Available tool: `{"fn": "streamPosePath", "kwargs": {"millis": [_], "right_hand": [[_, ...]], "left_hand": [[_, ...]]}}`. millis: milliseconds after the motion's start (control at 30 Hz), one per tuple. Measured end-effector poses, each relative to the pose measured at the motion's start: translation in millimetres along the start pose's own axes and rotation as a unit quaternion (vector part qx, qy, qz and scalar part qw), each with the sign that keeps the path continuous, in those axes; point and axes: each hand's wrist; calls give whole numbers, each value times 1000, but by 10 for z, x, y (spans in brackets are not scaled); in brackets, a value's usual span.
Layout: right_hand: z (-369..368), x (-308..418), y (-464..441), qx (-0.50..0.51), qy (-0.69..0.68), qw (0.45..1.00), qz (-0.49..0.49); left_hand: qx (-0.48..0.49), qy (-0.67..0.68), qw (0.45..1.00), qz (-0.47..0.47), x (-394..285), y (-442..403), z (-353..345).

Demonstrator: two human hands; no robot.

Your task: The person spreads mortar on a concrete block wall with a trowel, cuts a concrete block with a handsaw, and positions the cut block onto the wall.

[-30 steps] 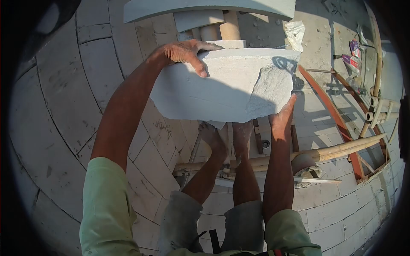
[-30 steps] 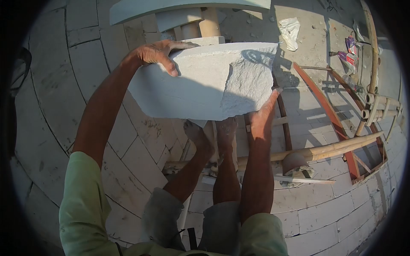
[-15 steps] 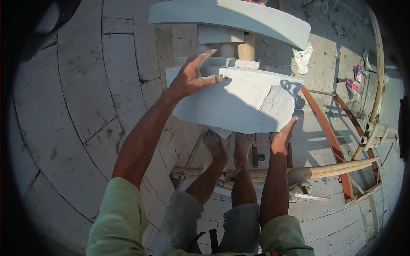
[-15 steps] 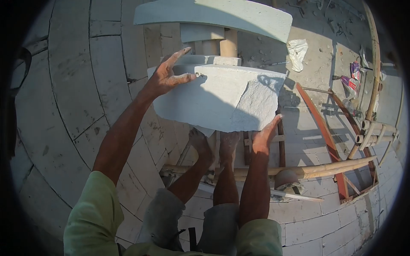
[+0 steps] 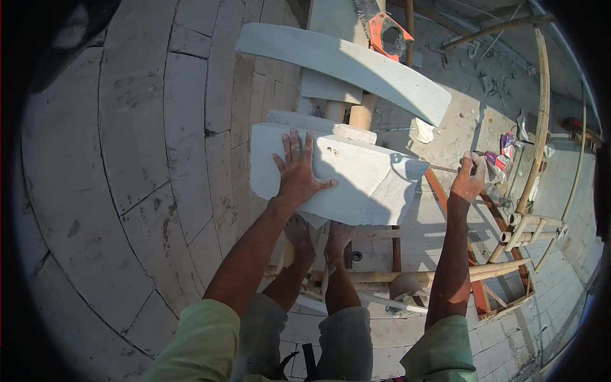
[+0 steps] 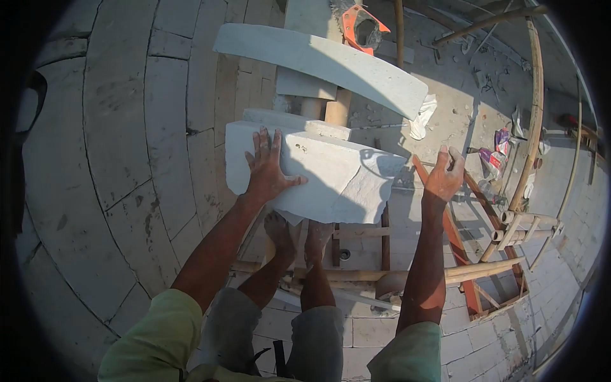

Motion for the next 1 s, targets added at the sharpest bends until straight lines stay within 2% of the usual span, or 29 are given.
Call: {"fn": "streamPosePath", "kwargs": {"millis": [67,100,133,333,600,800,833,867,1000], "right_hand": [[-260,585,-389,4,-5,996,86],[-429,704,-627,60,-7,994,89],[-581,961,-756,58,-6,991,116],[-1667,1265,-1648,156,135,967,151],[-2403,1432,-1810,285,158,945,-6],[-2653,1522,-1767,288,144,928,-186],[-2730,1266,-1904,347,35,931,-110],[-2785,1238,-1945,345,28,932,-103],[-2916,1231,-1948,340,-22,928,-155]], "left_hand": [[37,-21,999,4,42,89,-121],[32,-19,999,3,47,41,-113],[28,-15,999,2,41,34,-115],[35,-1,999,8,65,17,-141],[35,22,999,2,62,25,-105],[31,36,999,3,74,24,-69],[41,36,999,5,70,26,-61],[42,38,998,5,64,25,-48],[29,34,999,1,76,22,-56]]}}
Point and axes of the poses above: each hand's wrist, its own y-axis away from the middle knuckle, its own z-axis out of the back of the hand, x = y × z, and after that the axes turned 3 degrees about y, right-handed
